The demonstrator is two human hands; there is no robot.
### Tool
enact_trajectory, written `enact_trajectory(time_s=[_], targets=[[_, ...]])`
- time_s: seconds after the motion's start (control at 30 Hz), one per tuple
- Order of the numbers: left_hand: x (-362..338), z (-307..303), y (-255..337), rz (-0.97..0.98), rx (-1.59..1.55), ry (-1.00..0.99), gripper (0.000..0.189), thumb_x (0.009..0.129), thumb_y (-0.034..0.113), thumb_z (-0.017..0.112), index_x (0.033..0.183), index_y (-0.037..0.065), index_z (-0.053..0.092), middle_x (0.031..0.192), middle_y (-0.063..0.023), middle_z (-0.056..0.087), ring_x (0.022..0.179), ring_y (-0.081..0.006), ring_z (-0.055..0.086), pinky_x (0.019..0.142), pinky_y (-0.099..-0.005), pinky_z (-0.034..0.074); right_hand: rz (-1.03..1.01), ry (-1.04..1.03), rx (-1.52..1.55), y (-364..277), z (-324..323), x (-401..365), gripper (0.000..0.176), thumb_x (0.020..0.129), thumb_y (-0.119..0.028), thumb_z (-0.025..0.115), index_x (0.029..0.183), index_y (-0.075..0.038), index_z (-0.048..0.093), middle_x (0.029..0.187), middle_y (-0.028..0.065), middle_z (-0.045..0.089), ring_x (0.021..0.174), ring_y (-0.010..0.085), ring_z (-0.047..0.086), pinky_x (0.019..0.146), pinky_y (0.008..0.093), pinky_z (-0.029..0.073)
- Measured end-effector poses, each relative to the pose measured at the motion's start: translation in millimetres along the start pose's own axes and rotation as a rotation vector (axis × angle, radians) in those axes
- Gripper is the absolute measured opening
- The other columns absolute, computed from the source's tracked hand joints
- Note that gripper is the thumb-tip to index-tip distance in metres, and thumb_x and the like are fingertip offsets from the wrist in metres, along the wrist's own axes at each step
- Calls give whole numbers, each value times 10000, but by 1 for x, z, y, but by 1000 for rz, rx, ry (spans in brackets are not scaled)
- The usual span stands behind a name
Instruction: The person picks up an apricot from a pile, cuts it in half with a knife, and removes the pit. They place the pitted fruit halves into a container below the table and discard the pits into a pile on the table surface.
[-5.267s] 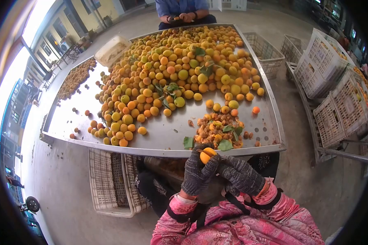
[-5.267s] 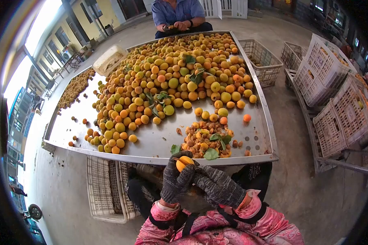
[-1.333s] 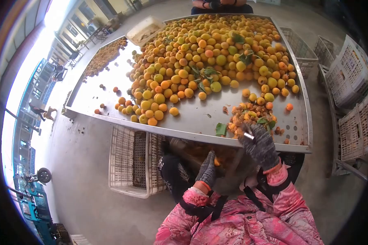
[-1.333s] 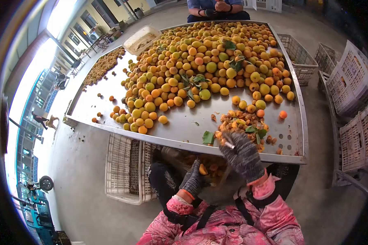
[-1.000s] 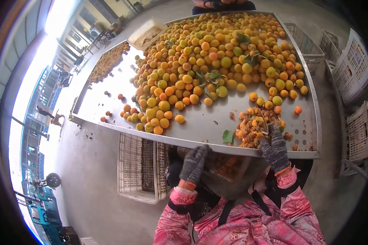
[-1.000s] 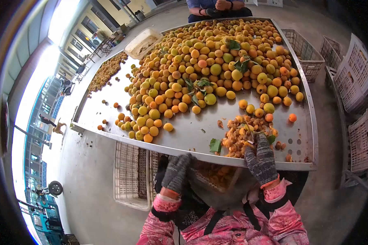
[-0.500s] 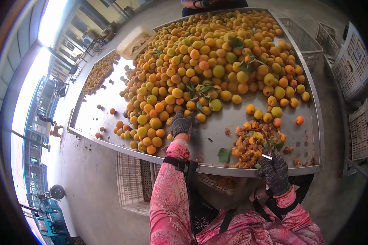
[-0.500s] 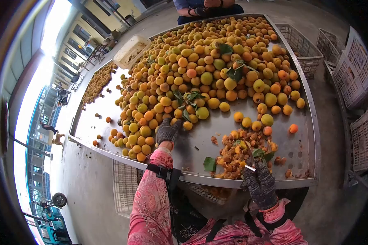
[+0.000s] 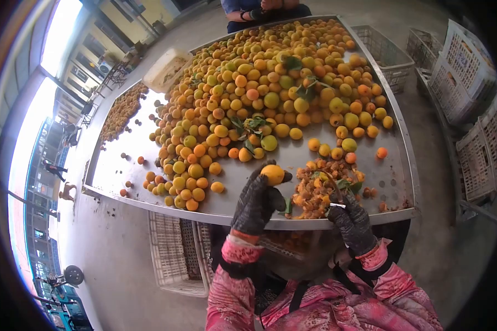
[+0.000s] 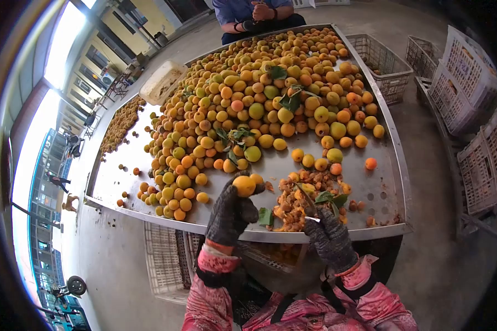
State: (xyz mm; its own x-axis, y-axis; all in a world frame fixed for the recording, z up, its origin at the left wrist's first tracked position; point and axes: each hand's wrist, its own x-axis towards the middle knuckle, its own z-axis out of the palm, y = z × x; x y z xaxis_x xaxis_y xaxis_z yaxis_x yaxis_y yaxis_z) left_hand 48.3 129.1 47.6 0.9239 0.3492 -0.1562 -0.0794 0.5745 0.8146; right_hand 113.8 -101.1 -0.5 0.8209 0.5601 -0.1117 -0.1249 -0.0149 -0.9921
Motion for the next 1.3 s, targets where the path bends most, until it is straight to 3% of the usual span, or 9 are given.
enact_trajectory(time_s=[0.23, 0.3, 0.6, 0.7, 0.83, 0.9, 1.13, 1.2, 1.3], targets=[[-45, 23, -52, -15, -426, 55, 526, 868, 427, 529, 1259, 98, 407, 1075, -108, 551, 747, -152, 528, 693, -298, 480, -209, -45, -313, -20, 8, -24, 253, 813, -72, 615, 1051, 7, 588, 929, 156, 609, 785, 247, 614, 664, 339, 499], [-49, 25, -59, -10, -459, 57, 467, 879, 391, 525, 1230, 99, 424, 1104, -103, 538, 847, -177, 551, 734, -320, 490, -1029, 29, -947, -22, 7, -25, 272, 785, -49, 625, 1051, -1, 598, 1038, 191, 574, 833, 301, 610, 695, 367, 504], [-70, 59, -71, 189, -462, 75, 436, 883, 310, 535, 1251, 115, 406, 1260, -138, 450, 1163, -270, 440, 976, -398, 391, -199, -56, -283, -38, 32, -45, 304, 761, -8, 613, 1065, -33, 616, 1068, 211, 561, 886, 325, 600, 744, 402, 498], [-74, 62, -79, 148, -517, 161, 438, 891, 311, 524, 1259, 111, 398, 1275, -138, 440, 1147, -247, 450, 969, -365, 393, -967, 145, -997, -28, 32, -42, 292, 772, -21, 617, 1064, -28, 615, 1057, 203, 566, 877, 322, 601, 732, 397, 500], [-79, 69, -70, 147, -422, 157, 438, 896, 324, 514, 1254, 93, 413, 1228, -130, 474, 1098, -224, 488, 937, -343, 418, -947, 142, -883, -31, 34, -37, 287, 774, -22, 624, 1061, -20, 614, 1050, 202, 568, 861, 317, 602, 714, 391, 503], [-89, 63, -65, 45, -184, 157, 452, 890, 323, 529, 1241, 56, 430, 1146, -99, 519, 1019, -195, 530, 899, -327, 447, -431, -30, -441, -42, 34, -39, 284, 772, -14, 628, 1056, -15, 614, 1021, 201, 576, 839, 314, 606, 691, 383, 505], [-94, 58, -51, 203, -225, 138, 528, 812, 237, 648, 1246, 14, 446, 1144, -116, 535, 1044, -219, 532, 905, -331, 439, -470, -68, -230, -64, 31, -45, 245, 773, -4, 624, 1018, -5, 612, 954, 190, 590, 811, 316, 609, 665, 367, 505], [-95, 56, -50, 211, -120, 183, 566, 797, 311, 665, 1207, -6, 437, 1013, -115, 558, 936, -206, 561, 842, -332, 487, -1039, -68, -815, -71, 20, -46, 269, 782, -39, 625, 1042, 14, 585, 962, 184, 596, 802, 307, 613, 664, 373, 504], [-98, 46, -51, 147, -47, 188, 608, 777, 336, 680, 1216, -5, 435, 1037, -130, 561, 964, -237, 561, 861, -358, 484, -704, -234, -711, -66, 18, -55, 309, 796, -88, 618, 1081, 18, 560, 961, 182, 600, 781, 307, 613, 658, 383, 500]])
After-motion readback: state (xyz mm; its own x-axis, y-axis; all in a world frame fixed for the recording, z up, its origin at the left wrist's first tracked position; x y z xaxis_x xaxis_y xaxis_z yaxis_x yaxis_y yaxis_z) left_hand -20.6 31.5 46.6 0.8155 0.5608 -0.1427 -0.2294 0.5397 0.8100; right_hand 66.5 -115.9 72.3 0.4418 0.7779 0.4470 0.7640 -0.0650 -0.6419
